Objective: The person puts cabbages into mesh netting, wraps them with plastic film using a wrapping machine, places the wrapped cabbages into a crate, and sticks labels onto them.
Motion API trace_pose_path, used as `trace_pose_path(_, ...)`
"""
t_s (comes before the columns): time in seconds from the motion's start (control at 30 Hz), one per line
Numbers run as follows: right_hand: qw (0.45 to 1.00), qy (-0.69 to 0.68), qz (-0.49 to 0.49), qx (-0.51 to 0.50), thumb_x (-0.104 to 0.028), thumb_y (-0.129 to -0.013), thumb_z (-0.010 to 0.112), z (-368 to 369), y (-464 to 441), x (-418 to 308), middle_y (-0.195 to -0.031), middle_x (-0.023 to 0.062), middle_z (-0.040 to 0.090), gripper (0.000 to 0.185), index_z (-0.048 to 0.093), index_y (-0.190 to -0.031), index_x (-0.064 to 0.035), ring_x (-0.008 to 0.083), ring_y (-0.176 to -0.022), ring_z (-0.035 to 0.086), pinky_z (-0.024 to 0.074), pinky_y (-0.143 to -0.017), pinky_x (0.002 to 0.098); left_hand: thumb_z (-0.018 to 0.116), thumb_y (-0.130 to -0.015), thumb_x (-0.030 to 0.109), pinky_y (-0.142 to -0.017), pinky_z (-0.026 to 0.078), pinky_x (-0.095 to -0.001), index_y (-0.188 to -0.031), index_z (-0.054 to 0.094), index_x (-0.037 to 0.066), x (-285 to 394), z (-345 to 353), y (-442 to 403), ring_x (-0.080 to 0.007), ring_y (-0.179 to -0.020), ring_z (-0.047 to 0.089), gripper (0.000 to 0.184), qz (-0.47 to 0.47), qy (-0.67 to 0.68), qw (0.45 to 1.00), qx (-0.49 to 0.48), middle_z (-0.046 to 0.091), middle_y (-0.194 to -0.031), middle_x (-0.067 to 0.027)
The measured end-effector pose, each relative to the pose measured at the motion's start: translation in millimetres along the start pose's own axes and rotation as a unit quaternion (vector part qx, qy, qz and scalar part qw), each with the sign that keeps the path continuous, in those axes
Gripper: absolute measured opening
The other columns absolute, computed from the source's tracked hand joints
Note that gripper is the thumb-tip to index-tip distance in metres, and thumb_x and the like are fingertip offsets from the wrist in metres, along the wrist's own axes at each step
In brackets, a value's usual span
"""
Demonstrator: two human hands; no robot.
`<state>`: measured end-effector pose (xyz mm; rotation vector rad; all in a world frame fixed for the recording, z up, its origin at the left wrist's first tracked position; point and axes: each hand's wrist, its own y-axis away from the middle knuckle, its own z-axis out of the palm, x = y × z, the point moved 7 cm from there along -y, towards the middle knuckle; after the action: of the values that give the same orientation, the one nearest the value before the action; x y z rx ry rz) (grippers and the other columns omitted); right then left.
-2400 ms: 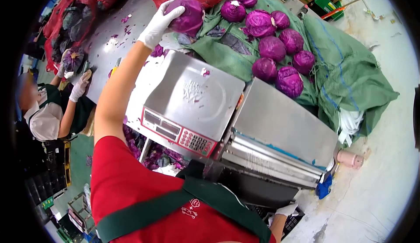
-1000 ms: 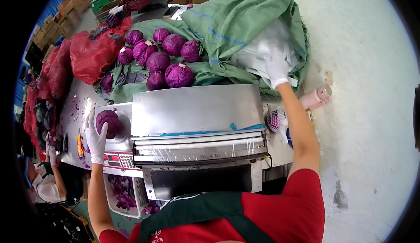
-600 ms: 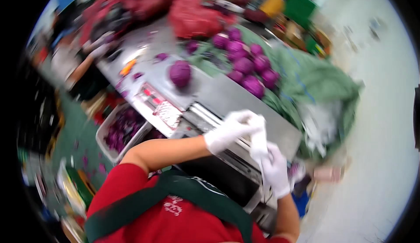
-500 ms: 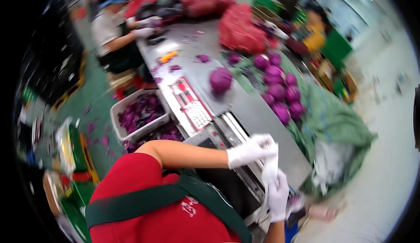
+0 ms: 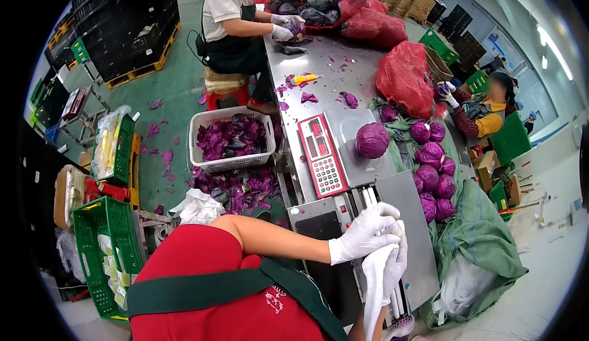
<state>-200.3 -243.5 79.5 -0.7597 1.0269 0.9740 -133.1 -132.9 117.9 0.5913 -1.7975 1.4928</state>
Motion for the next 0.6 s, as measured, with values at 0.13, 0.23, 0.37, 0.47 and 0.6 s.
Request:
trace_pose_path(0.13, 0.991, 0.107, -0.013, 0.081, -0.023, -0.094, 0.06, 4.5, -15.4, 13.6, -0.118, 0.0116, 0.057, 0.04, 0.049, -0.124, 0.0018, 0.0203, -0.109, 0.056, 0.045, -0.098, 0.0336, 0.057, -0.092, 0.011, -0.077, 0.047, -0.0303, -0.091, 0.053, 0.004, -13.1, -13.7, -13.5, -0.0108, -0.087, 0.054, 0.009, 0.104, 0.023, 0.994, 0.027, 0.054, -0.085, -0.0017)
trace_pose_path(0.23, 0.989, 0.14, 0.016, 0.048, -0.018, -0.091, 0.064, 0.9, -28.0, 20.3, -0.113, 0.0117, 0.057, 0.038, 0.049, -0.118, 0.0029, 0.0186, -0.105, 0.057, 0.0472, -0.091, 0.032, 0.049, -0.098, 0.016, -0.07, 0.045, -0.0228, -0.095, 0.045, 0.005, -77.6, 4.2, -17.8, -0.0061, -0.084, 0.052, 0.012, -0.33, 0.37, 0.868, -0.012, 0.049, -0.081, -0.0007)
trace_pose_path(0.37, 0.961, 0.27, -0.059, 0.033, -0.019, -0.087, 0.068, 16.0, -52.2, -2.7, -0.086, -0.0002, 0.047, 0.048, 0.046, -0.124, 0.0035, 0.0079, -0.074, 0.045, 0.0429, -0.069, 0.0222, 0.055, -0.096, 0.031, -0.069, 0.044, -0.0221, -0.111, 0.049, 0.005, -99.1, 17.8, -3.3, -0.0058, -0.084, 0.051, 0.031, -0.468, 0.391, 0.77, -0.187, 0.052, -0.09, 0.0007)
trace_pose_path(0.47, 0.983, 0.173, 0.017, 0.066, -0.016, -0.09, 0.063, 24.9, -76.3, -1.1, -0.081, -0.0027, 0.044, 0.046, 0.046, -0.127, 0.0038, 0.0038, -0.066, 0.042, 0.0385, -0.059, 0.0181, 0.064, -0.09, 0.036, -0.066, 0.045, -0.0201, -0.126, 0.049, 0.004, -96.7, 7.7, -0.2, -0.0049, -0.08, 0.055, 0.05, -0.546, 0.354, 0.654, -0.385, 0.059, -0.093, 0.0009)
trace_pose_path(0.6, 0.996, 0.02, 0.074, 0.05, -0.011, -0.09, 0.061, 39.7, -114.5, 18.8, -0.08, -0.0034, 0.046, 0.041, 0.048, -0.127, 0.0036, 0.0023, -0.063, 0.044, 0.036, -0.055, 0.0155, 0.068, -0.088, 0.028, -0.064, 0.045, -0.0214, -0.099, 0.064, 0.004, -129.1, -19.8, -35.4, -0.0048, -0.072, 0.055, 0.027, -0.517, 0.359, 0.672, -0.392, 0.06, -0.081, 0.0018)
